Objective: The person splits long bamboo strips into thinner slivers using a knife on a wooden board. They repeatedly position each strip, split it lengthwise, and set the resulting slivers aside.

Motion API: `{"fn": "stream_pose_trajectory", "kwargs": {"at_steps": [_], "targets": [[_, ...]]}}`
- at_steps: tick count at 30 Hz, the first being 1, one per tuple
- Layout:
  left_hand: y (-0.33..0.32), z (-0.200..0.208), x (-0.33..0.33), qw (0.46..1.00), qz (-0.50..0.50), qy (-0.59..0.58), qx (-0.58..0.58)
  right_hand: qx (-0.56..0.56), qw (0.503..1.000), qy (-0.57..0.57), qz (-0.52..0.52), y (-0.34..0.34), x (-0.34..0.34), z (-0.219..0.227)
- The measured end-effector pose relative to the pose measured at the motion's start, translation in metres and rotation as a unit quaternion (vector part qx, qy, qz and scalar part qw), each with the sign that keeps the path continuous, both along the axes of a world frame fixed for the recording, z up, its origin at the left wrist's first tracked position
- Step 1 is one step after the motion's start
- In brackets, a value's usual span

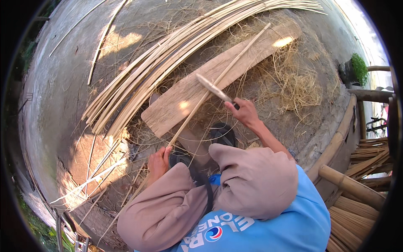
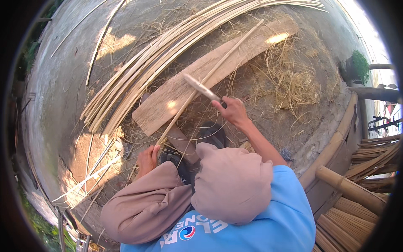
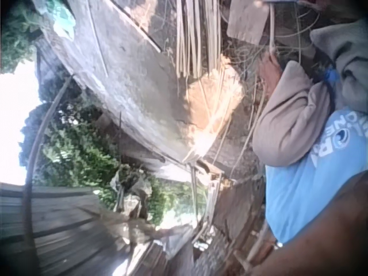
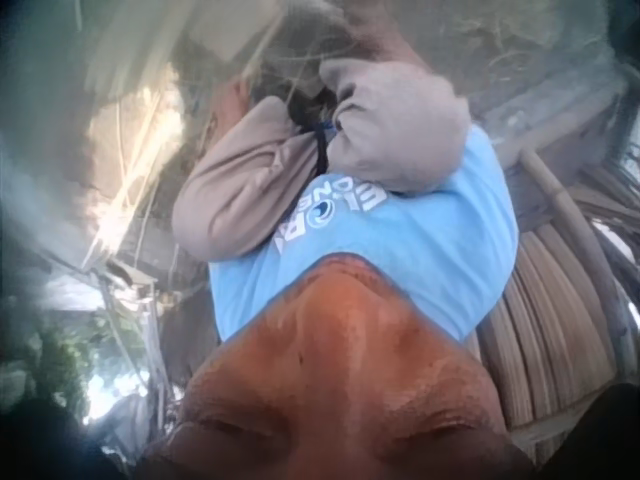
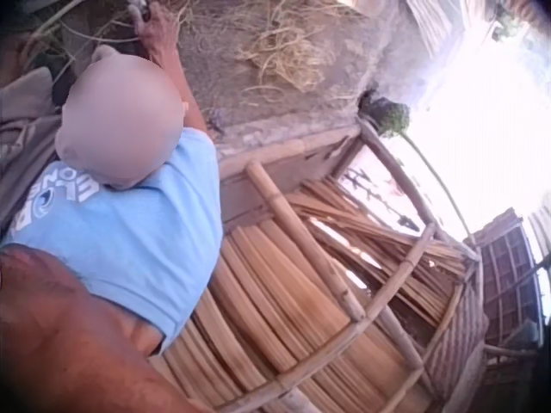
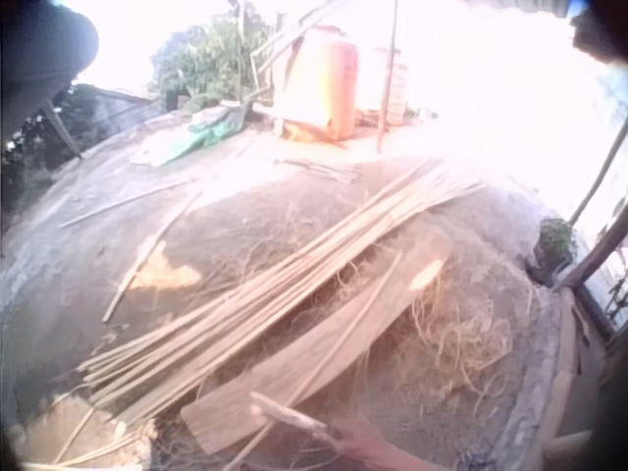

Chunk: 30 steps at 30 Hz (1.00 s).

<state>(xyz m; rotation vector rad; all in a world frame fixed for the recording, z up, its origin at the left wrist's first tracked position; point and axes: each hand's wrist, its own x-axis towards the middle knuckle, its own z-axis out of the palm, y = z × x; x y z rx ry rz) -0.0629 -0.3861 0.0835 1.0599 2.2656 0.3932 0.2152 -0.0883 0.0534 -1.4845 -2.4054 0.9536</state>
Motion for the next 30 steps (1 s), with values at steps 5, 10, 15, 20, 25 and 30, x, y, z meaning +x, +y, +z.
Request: {"fn": "stream_pose_trajectory", "kwargs": {"at_steps": [5,10,15,20,25,30], "targets": [[0.008,0.004,-0.011,0.999,-0.035,0.008,0.039,0.066,0.937,-0.080,-0.334,0.207,0.126,-0.011],[0.023,0.096,-0.043,0.988,-0.031,-0.122,-0.092,0.070,0.938,-0.241,-0.238,0.193,0.106,0.008],[0.060,0.166,-0.081,0.987,-0.056,-0.092,-0.120,0.206,0.944,-0.184,-0.182,0.181,0.053,0.019],[0.038,0.209,-0.113,0.979,-0.038,-0.131,-0.149,0.393,0.917,-0.035,0.063,0.176,-0.030,0.041],[-0.015,0.232,-0.152,0.978,0.046,-0.123,-0.164,0.360,0.906,0.048,0.219,0.157,-0.080,0.039],[-0.083,0.172,-0.168,0.959,0.123,0.244,0.077,0.307,0.904,0.062,0.290,0.087,-0.087,0.032]]}}
